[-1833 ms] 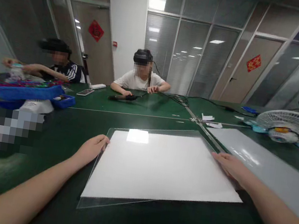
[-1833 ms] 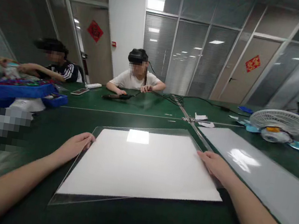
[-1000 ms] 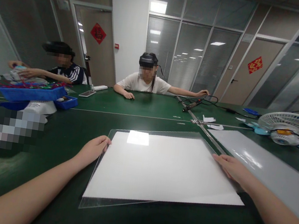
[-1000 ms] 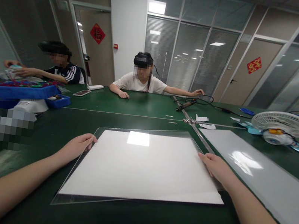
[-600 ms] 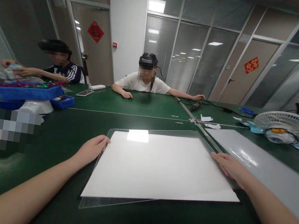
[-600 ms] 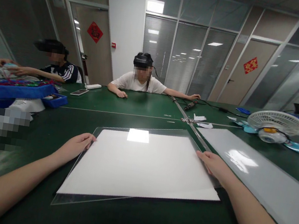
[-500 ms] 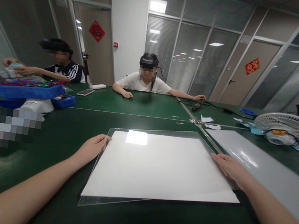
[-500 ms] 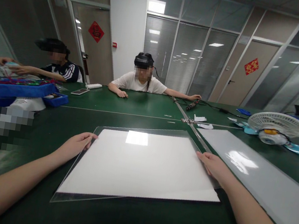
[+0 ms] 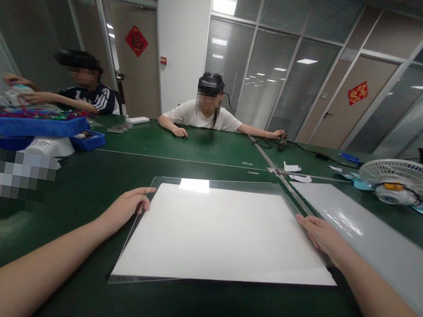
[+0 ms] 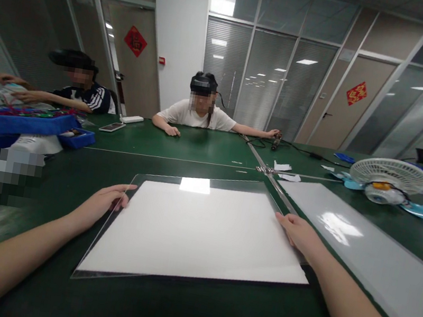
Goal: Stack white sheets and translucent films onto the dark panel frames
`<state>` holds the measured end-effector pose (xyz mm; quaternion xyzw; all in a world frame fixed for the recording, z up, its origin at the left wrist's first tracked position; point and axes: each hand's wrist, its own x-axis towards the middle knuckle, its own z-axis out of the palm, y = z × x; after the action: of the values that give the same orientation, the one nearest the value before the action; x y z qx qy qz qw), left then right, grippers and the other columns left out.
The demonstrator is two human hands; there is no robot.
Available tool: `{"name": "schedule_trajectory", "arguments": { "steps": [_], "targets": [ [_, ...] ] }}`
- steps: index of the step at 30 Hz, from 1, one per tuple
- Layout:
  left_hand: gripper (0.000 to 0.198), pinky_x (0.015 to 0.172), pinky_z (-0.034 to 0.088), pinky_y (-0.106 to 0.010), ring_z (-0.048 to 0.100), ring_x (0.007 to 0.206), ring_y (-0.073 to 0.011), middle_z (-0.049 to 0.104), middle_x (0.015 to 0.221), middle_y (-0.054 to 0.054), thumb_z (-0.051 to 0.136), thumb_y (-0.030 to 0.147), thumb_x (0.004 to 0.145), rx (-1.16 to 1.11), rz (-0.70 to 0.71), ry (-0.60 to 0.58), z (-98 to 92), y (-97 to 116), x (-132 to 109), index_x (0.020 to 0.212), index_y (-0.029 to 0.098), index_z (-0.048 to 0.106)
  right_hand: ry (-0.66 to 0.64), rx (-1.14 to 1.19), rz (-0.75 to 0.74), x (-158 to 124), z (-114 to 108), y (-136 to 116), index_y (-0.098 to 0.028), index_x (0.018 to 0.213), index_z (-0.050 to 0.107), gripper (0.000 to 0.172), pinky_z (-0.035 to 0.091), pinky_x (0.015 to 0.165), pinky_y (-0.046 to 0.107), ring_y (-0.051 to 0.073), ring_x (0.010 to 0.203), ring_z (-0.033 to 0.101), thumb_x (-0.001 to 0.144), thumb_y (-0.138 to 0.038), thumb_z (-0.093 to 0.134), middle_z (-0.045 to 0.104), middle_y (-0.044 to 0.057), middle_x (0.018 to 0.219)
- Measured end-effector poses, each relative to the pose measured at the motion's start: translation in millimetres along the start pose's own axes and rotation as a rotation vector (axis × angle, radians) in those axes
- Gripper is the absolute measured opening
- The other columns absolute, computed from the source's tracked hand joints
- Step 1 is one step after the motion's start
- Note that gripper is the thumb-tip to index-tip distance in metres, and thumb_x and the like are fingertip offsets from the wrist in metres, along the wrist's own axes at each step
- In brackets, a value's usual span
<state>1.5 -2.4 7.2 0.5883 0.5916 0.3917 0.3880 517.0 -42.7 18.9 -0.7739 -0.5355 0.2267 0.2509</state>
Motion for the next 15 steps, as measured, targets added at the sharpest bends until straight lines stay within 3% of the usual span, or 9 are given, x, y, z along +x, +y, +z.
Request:
{"name": "schedule_trajectory", "arguments": {
  "steps": [8, 15],
  "targets": [
    [0.056, 0.057, 0.035, -0.028, 0.046, 0.057, -0.0155, 0.047, 0.059, 0.005, 0.046, 0.038, 0.074, 0.086, -0.033, 0.047, 3.9, -0.1, 1.6, 0.123, 0.013, 0.055, 0.023, 0.091, 0.011, 5.2, 2.3, 5.1, -0.023, 0.064, 0.040, 0.049, 0.026, 0.047, 0.026, 0.011, 0.040, 0.035, 0.080, -0.069, 0.046, 0.036, -0.006, 0.038],
    [0.059, 0.062, 0.038, -0.029, 0.050, 0.063, -0.0165, 0.052, 0.069, 0.004, 0.048, 0.044, 0.076, 0.173, 0.073, 0.013, 5.0, -10.2, 8.7, 0.128, 0.017, 0.050, 0.052, -0.040, -0.040, 6.4, 3.5, 6.2, -0.023, 0.070, 0.045, 0.039, 0.028, 0.048, 0.027, 0.013, 0.041, 0.041, 0.082, -0.061, 0.047, 0.041, -0.006, 0.038]
  ]
}}
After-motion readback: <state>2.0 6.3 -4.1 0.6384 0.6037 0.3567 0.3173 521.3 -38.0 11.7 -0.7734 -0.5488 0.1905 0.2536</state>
